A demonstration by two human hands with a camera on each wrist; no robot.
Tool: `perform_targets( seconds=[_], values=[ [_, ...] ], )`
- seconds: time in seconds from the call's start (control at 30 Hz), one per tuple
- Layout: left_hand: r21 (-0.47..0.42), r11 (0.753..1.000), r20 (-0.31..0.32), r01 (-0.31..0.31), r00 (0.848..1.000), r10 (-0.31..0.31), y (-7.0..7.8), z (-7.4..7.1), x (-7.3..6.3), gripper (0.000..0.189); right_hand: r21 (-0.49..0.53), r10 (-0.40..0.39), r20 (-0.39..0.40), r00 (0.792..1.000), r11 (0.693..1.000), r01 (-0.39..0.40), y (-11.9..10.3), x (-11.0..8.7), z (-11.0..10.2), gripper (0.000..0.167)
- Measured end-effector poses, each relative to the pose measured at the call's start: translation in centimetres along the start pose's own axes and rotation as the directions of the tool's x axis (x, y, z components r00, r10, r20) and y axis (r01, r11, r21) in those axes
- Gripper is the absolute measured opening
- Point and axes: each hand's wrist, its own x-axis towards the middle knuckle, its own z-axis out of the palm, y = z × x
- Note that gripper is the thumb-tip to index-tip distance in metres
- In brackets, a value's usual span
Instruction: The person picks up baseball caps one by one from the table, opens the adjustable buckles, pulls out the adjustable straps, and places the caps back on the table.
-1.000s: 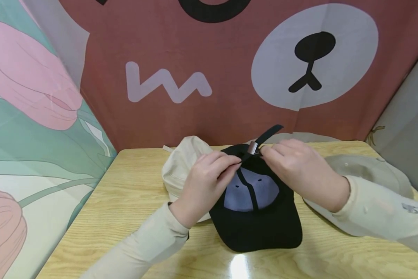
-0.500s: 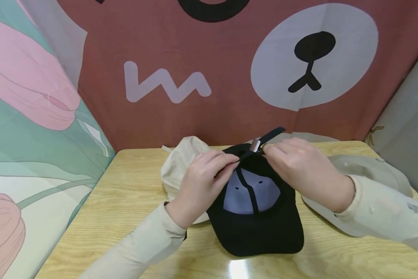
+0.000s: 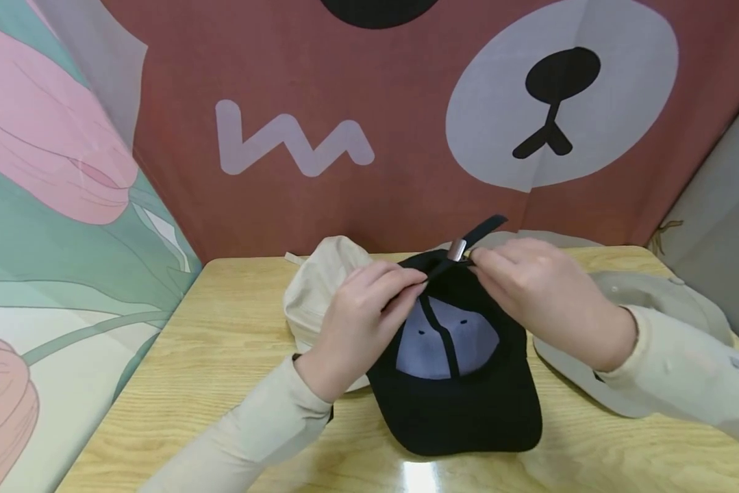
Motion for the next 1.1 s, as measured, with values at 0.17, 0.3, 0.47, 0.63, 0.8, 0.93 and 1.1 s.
perform_targets(
  seconds=[0.17,0.3,0.47,0.63,0.8,0.93,1.1],
  values=[
    [-0.009,1.000,-0.002,-0.009,1.000,0.009,-0.05,0.05,0.00,0.010,-0.002,0.006,0.007,1.000,1.000,-0.006,0.27,0.06,-0.19,0.048],
    [-0.007,1.000,-0.007,-0.011,1.000,0.011,-0.06,0.02,-0.01,0.010,0.004,0.032,0.008,0.999,0.999,-0.032,0.46,0.09,-0.33,0.048],
    [-0.002,1.000,-0.006,-0.006,1.000,0.006,-0.05,-0.06,-0.08,0.010,-0.010,0.020,-0.003,1.000,1.000,-0.020,0.52,0.03,-0.31,0.046],
    [0.000,1.000,-0.006,-0.006,1.000,0.006,-0.02,-0.06,-0.18,0.010,-0.004,0.026,-0.007,1.000,1.000,-0.026,0.46,-0.03,-0.28,0.046],
    [0.002,1.000,-0.006,-0.010,1.000,0.010,-0.08,-0.10,-0.24,0.010,0.027,0.058,0.003,0.998,0.998,-0.058,0.47,-0.06,-0.30,0.049],
    [0.007,1.000,-0.006,-0.012,1.000,0.012,-0.13,-0.15,-0.26,0.010,0.015,0.050,-0.005,0.999,0.999,-0.050,0.48,-0.03,-0.28,0.048],
    [0.001,1.000,-0.013,-0.009,1.000,0.009,-0.18,-0.16,-0.32,0.011,0.002,0.041,-0.016,0.999,0.999,-0.041,0.80,-0.03,-0.16,0.048]
  ],
)
